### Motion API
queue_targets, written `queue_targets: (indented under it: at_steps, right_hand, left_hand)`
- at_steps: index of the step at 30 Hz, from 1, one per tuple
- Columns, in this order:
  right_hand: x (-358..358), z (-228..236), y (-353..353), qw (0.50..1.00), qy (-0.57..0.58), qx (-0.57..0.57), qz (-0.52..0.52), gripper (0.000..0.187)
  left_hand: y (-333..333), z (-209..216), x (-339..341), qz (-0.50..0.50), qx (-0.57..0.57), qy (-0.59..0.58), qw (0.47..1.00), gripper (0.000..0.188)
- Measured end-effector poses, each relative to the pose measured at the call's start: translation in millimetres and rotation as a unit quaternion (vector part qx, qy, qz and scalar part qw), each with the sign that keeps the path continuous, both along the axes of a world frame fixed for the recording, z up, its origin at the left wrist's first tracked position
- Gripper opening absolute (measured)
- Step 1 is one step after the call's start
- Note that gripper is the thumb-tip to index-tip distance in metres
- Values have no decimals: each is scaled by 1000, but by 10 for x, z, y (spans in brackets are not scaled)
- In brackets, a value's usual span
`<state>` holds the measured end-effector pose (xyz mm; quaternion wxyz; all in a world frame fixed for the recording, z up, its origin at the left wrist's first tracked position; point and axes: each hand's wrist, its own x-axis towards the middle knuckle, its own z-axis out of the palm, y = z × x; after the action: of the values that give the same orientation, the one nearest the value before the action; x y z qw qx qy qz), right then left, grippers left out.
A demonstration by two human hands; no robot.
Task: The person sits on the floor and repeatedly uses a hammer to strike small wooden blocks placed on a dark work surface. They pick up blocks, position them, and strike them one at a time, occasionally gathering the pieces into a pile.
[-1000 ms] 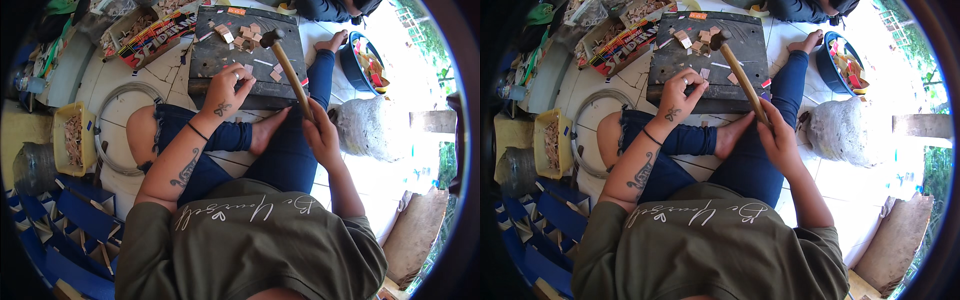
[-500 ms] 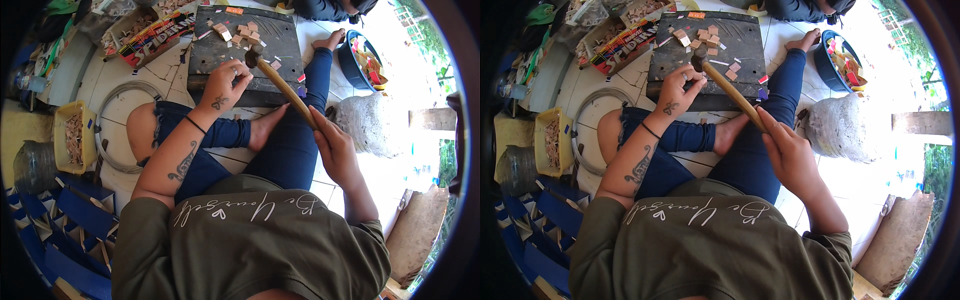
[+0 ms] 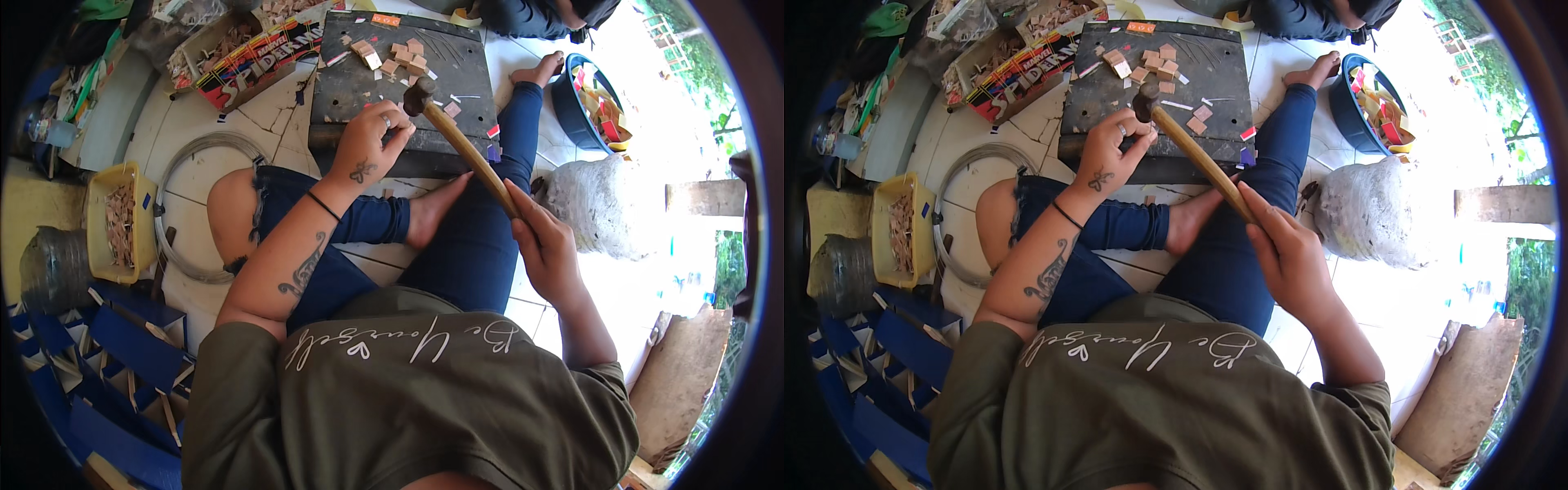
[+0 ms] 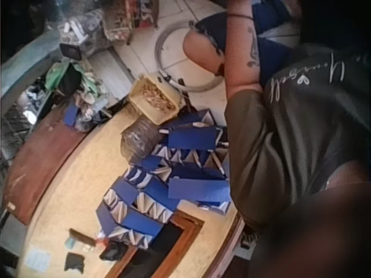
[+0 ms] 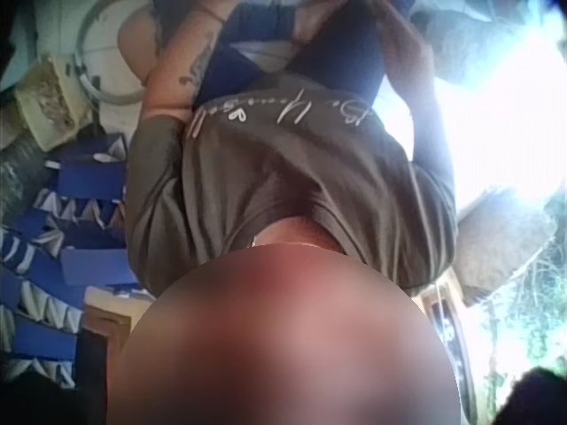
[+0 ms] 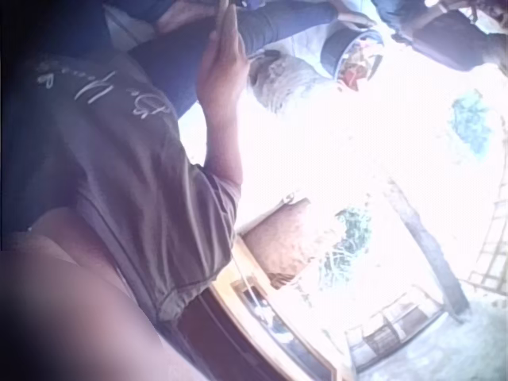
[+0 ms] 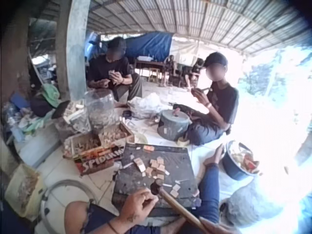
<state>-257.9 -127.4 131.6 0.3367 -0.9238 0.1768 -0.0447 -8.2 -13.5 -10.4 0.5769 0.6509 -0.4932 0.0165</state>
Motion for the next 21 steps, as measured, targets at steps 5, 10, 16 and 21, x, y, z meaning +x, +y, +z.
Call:
queue_targets:
  at_steps: [5, 10, 16, 21]
  right_hand:
    - [-3, -26, -35, 1000, -16, -6, 2, 44]
    - [-10, -82, -83, 994, -87, -57, 25, 45]
    - [-14, -111, -75, 998, -59, -29, 20, 46]
    - [-18, -119, -75, 1000, -24, -18, 9, 46]
  left_hand:
    - [-7, -15, -2, 6, -13, -12, 1000, 5]
    - [2, -14, -8, 5, 0, -1, 1000, 6]
    - [-4, 6, -7, 5, -1, 1, 1000, 7]
    - [1, -2, -16, 4, 4, -3, 1000, 8]
